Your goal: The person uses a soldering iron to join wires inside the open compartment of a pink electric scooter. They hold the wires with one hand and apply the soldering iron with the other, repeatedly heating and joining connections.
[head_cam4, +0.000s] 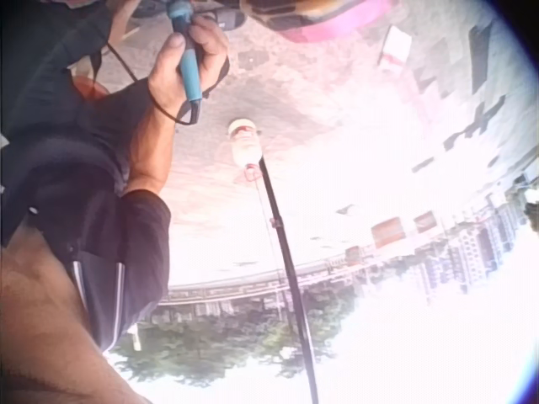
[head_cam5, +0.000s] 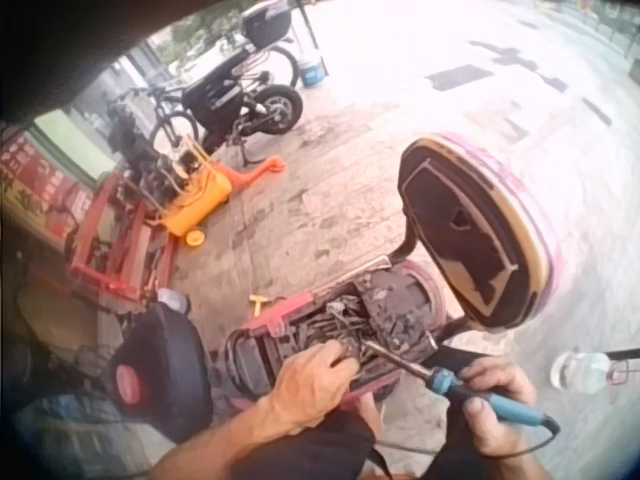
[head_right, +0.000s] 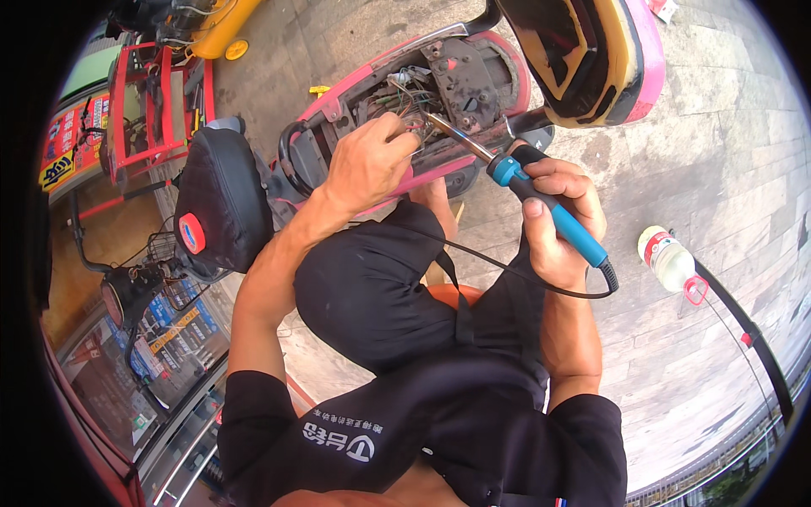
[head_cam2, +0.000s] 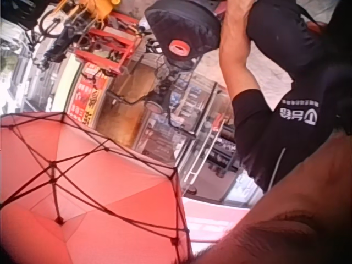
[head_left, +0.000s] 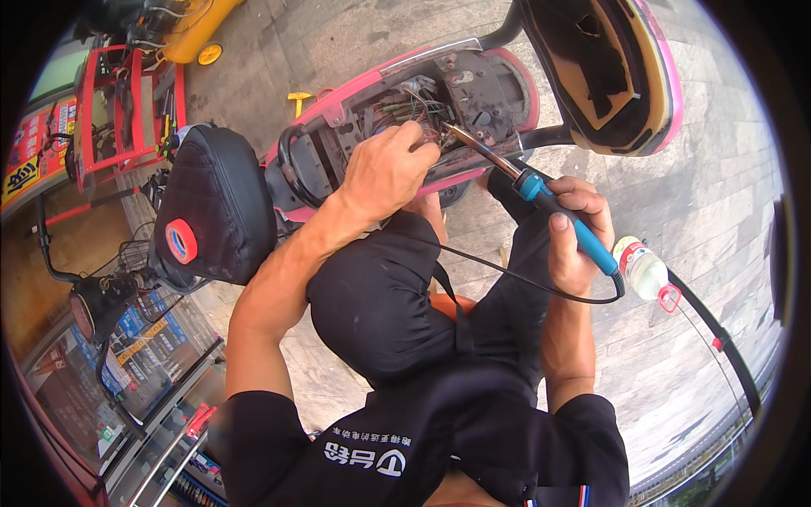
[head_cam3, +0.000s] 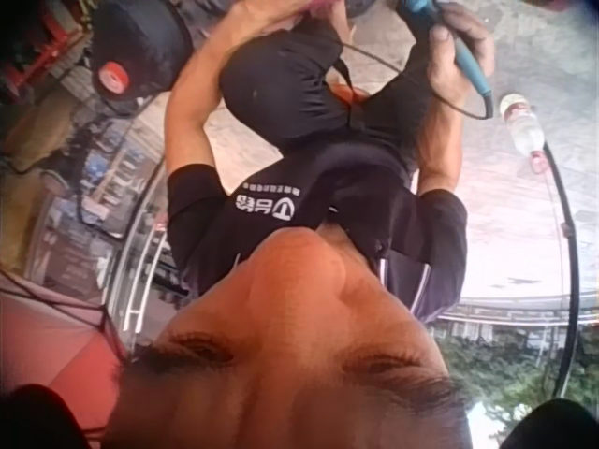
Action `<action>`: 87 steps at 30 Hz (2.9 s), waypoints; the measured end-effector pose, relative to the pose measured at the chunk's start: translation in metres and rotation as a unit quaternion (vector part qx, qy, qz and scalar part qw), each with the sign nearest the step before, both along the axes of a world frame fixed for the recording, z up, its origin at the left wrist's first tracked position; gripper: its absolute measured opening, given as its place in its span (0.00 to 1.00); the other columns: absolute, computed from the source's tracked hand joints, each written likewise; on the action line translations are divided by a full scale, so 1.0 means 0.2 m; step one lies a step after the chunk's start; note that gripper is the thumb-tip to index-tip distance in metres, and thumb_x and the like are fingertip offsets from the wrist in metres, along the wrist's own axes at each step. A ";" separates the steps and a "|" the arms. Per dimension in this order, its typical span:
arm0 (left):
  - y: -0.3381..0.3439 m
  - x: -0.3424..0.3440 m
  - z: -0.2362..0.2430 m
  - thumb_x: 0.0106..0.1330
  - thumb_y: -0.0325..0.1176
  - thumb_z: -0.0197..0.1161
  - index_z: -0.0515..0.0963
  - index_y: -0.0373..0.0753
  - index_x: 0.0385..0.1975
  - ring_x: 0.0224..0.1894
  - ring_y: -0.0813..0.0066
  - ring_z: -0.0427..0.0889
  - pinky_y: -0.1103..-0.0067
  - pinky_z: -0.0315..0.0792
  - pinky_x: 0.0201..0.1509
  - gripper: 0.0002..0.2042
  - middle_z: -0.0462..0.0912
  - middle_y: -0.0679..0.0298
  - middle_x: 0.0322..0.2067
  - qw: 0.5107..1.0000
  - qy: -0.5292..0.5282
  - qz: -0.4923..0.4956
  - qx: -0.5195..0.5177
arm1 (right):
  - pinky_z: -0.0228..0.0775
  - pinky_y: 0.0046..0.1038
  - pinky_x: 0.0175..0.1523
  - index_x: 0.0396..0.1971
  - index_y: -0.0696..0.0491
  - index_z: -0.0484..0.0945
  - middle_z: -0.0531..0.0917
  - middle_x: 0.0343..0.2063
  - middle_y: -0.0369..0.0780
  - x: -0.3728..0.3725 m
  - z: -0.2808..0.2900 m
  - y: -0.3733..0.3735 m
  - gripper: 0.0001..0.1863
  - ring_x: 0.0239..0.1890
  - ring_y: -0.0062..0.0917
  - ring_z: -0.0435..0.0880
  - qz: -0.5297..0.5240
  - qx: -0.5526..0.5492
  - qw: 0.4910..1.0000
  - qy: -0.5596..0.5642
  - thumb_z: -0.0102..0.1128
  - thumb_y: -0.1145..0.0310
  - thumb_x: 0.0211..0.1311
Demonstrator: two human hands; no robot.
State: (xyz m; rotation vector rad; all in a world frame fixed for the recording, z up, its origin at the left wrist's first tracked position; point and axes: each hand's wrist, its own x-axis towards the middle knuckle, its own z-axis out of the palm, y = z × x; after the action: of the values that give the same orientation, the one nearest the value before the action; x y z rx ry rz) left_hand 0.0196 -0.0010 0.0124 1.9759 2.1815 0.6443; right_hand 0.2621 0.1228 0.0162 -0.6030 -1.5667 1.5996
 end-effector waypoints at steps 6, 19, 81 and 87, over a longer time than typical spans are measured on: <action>-0.05 -0.04 -0.02 0.57 0.25 0.64 0.81 0.35 0.35 0.30 0.60 0.81 0.71 0.75 0.32 0.06 0.78 0.57 0.30 0.975 -0.192 0.115 0.005 | 0.68 0.34 0.53 0.38 0.60 0.73 0.78 0.41 0.52 0.14 0.11 0.03 0.17 0.43 0.33 0.77 -0.059 0.071 0.996 -0.001 0.61 0.60 0.64; 0.00 -0.15 -0.20 0.62 0.29 0.62 0.82 0.33 0.40 0.32 0.73 0.83 0.78 0.75 0.37 0.09 0.85 0.58 0.32 0.899 -0.376 0.224 0.025 | 0.67 0.27 0.30 0.29 0.55 0.78 0.80 0.20 0.38 0.03 0.31 0.03 0.03 0.22 0.28 0.75 0.074 0.269 0.957 -0.083 0.56 0.74 0.59; 0.00 -0.13 -0.15 0.54 0.29 0.67 0.79 0.33 0.34 0.35 0.49 0.80 0.63 0.73 0.38 0.10 0.78 0.53 0.32 0.970 -0.200 0.135 0.016 | 0.73 0.38 0.43 0.57 0.49 0.79 0.81 0.22 0.49 -0.64 0.10 0.12 0.30 0.34 0.44 0.84 0.300 0.172 0.805 -0.482 0.60 0.61 0.49; 0.01 -0.12 -0.18 0.54 0.29 0.67 0.77 0.34 0.33 0.35 0.49 0.79 0.63 0.73 0.37 0.09 0.78 0.53 0.31 0.970 -0.171 0.171 0.009 | 0.74 0.37 0.41 0.60 0.53 0.76 0.80 0.20 0.48 -0.61 0.08 0.07 0.33 0.31 0.44 0.84 0.299 0.171 0.806 -0.481 0.61 0.61 0.50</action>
State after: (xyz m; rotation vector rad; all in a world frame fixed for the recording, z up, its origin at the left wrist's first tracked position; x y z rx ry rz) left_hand -0.0041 0.0010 -0.0236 1.3706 2.3067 0.9702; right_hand 0.1404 0.1367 0.0326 -0.8303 -2.9761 1.3939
